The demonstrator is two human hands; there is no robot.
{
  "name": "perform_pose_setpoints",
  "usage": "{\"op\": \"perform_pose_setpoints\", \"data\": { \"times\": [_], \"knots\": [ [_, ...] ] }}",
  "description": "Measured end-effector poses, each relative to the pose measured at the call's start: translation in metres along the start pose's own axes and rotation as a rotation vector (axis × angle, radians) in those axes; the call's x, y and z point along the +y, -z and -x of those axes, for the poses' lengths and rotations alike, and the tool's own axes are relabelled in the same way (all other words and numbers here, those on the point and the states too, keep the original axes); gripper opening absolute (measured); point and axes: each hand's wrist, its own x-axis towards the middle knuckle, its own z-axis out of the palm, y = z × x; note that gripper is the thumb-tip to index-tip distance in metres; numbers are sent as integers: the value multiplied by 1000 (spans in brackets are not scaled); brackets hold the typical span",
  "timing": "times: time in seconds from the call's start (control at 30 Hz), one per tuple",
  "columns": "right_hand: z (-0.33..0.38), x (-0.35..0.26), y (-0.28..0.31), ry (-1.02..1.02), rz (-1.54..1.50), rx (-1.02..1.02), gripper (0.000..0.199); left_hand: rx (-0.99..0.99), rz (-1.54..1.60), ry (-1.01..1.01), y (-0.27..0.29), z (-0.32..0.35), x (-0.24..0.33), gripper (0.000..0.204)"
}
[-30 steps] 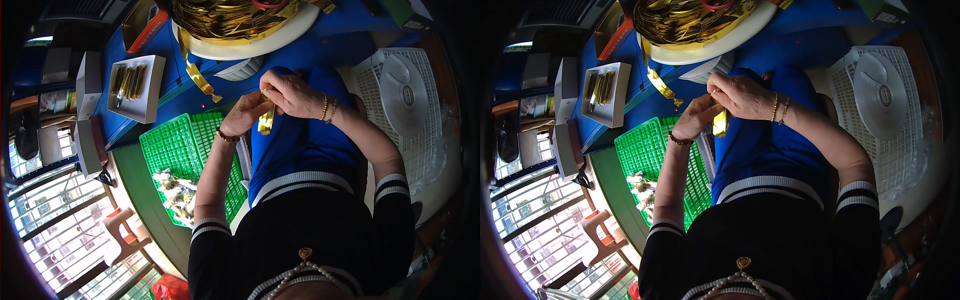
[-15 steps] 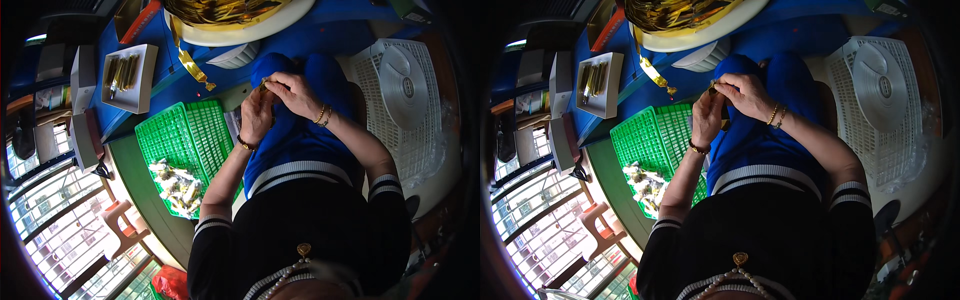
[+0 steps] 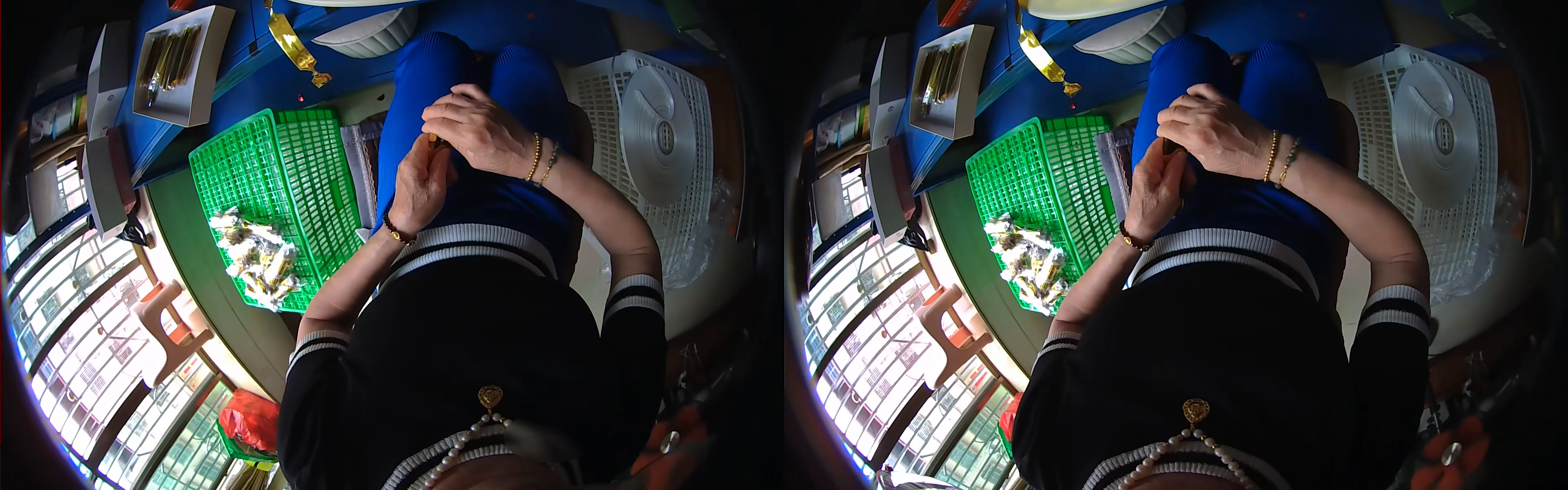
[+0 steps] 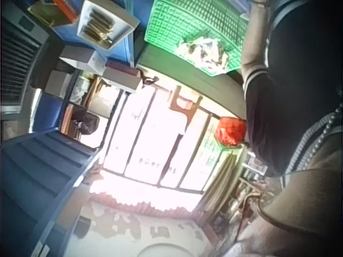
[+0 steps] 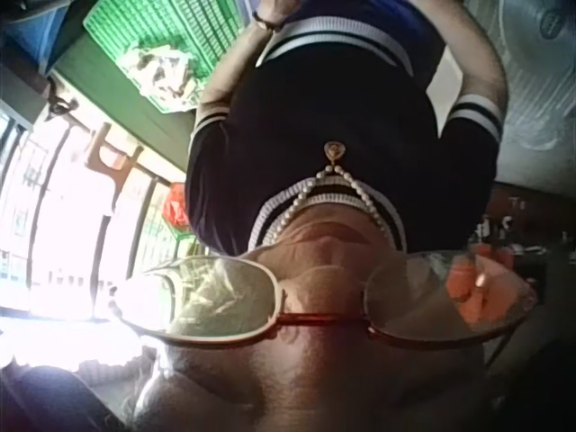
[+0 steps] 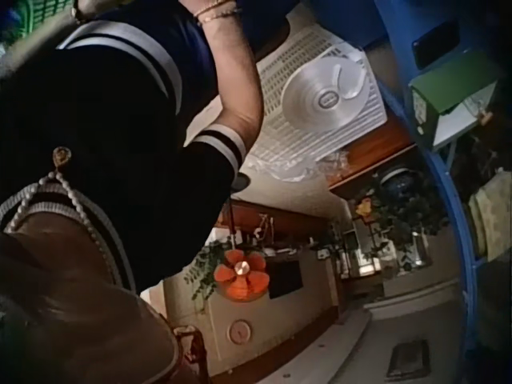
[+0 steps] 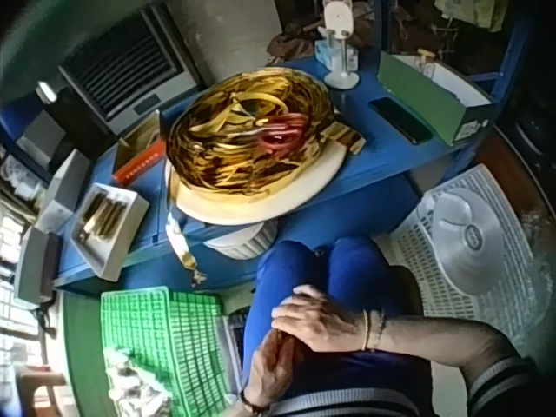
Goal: Cutting gold ribbons and arranging gold-colored decorative plates into boxes.
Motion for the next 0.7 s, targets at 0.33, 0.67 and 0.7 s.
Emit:
{"op": "perform_pose_setpoints", "data": {
  "times": [0.33, 0.67, 0.7],
  "knots": [
    [2, -6, 15, -301, -627, 68, 14, -107, 315, 173, -2, -2, 8, 16],
    [30, -36, -9, -483, -370, 241, 35, -6, 404, 39, -20, -12, 5, 18],
    [32, -38, -15, -508, -435, 282, 37, -7, 404, 40, -21, -11, 1, 18]
  ]
}}
